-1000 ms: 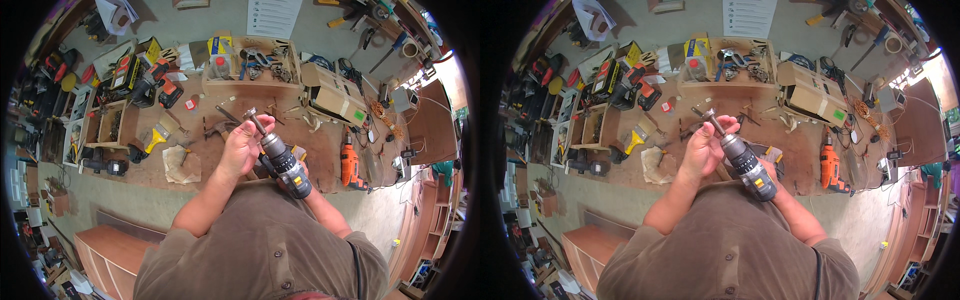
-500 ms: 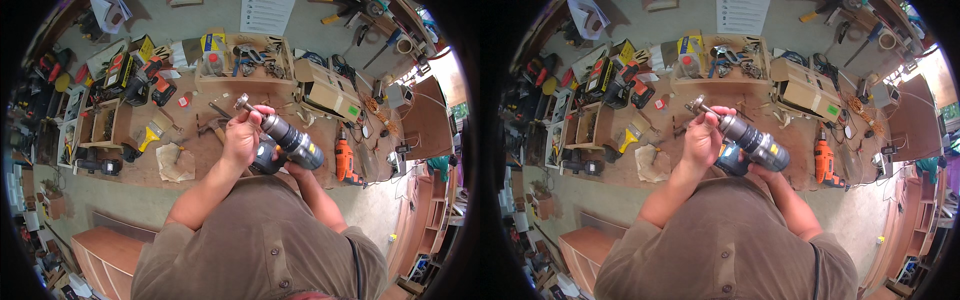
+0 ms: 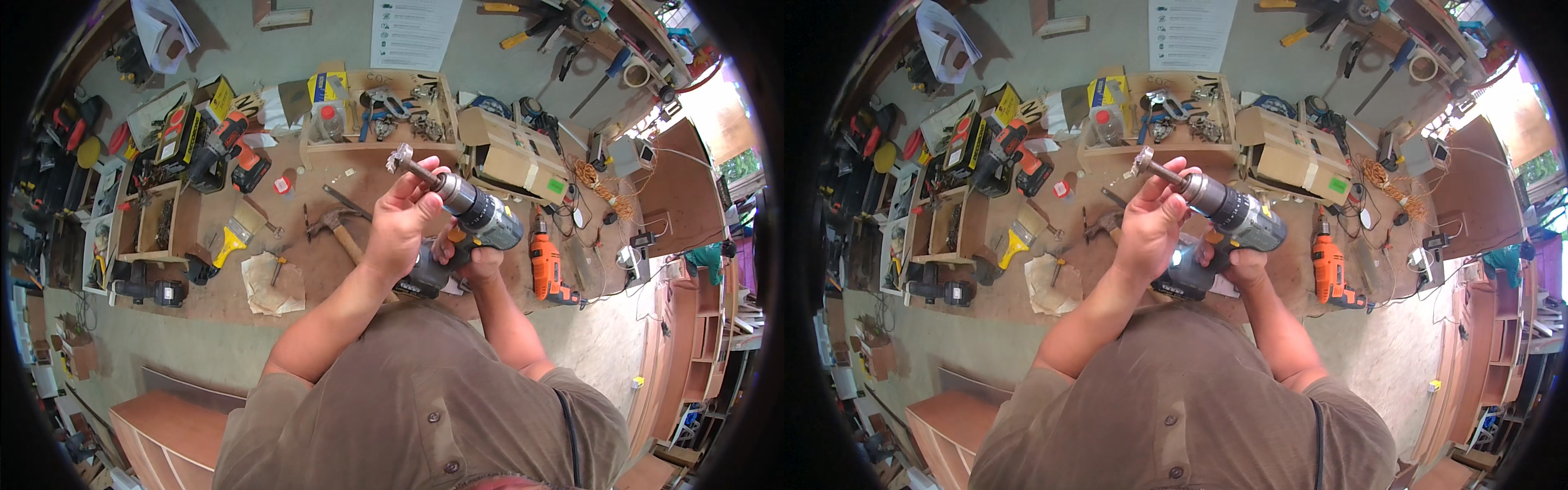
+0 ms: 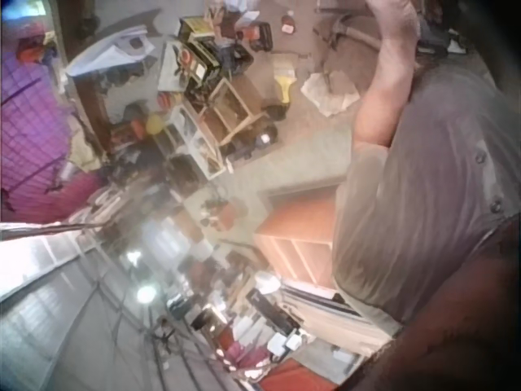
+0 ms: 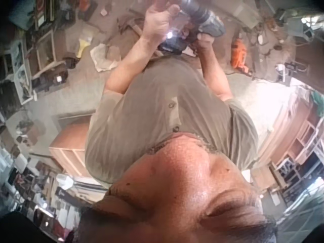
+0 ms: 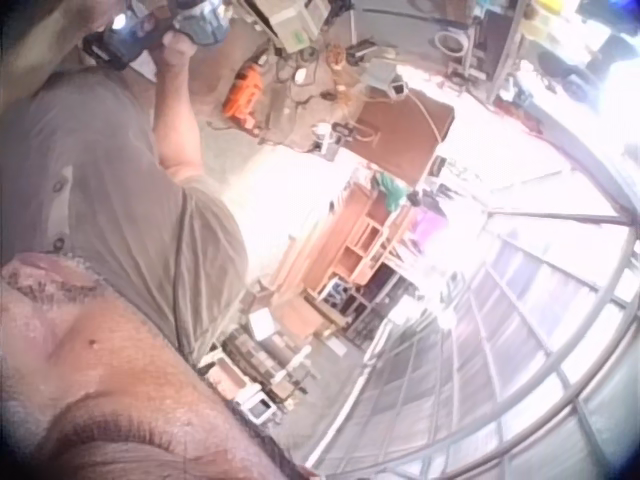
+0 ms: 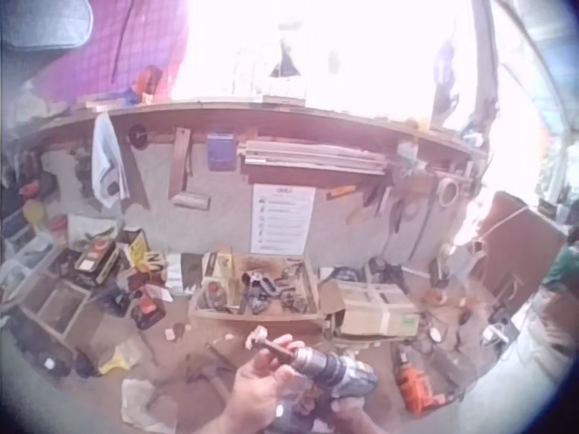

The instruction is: The person uses a cordless drill with a Forstner bit to drill holes into a wooden cabinet door. They first adjust the drill and then proceed to drill multiple holes into the door.

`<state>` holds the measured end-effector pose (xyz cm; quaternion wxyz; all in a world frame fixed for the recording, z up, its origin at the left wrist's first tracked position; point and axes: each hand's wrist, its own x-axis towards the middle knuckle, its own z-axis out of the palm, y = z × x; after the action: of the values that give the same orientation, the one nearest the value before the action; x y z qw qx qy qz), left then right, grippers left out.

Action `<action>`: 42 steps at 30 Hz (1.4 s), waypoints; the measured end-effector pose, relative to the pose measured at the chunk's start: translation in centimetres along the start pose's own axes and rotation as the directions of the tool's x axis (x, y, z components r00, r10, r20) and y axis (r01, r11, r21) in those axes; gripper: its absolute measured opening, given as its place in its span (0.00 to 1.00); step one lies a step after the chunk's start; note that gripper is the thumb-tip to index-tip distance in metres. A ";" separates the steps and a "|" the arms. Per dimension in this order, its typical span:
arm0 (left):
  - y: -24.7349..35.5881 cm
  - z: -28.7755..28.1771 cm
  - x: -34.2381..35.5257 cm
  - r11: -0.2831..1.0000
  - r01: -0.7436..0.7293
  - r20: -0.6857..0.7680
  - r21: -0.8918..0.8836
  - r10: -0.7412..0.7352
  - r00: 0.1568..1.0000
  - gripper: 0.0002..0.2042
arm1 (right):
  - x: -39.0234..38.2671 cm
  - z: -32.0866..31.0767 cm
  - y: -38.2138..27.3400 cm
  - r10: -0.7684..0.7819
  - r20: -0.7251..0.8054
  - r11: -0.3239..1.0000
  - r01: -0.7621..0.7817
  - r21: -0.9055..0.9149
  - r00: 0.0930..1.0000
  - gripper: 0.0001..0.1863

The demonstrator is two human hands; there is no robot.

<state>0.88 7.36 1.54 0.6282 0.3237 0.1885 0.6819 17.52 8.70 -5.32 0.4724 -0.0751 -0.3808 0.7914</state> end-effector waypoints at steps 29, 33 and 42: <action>-2.2 4.1 -1.9 0.967 0.012 -0.164 0.253 0.030 0.986 0.24 | 0.1 -1.6 2.1 0.114 -0.077 0.859 -0.059 0.509 0.990 0.43; -1.8 4.8 -2.1 0.943 -0.016 -0.192 0.333 0.084 0.978 0.21 | 0.5 -1.9 2.1 0.090 -0.160 0.894 -0.009 0.449 0.983 0.43; -2.7 4.5 -1.8 0.891 -0.092 -0.192 0.446 0.195 0.962 0.20 | 0.8 -2.6 2.5 0.069 -0.198 0.960 -0.011 0.279 0.978 0.42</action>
<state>5.90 5.33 2.65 0.4620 0.3862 0.3824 0.7008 16.58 10.10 -8.61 0.4990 -0.0977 -0.2138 0.8341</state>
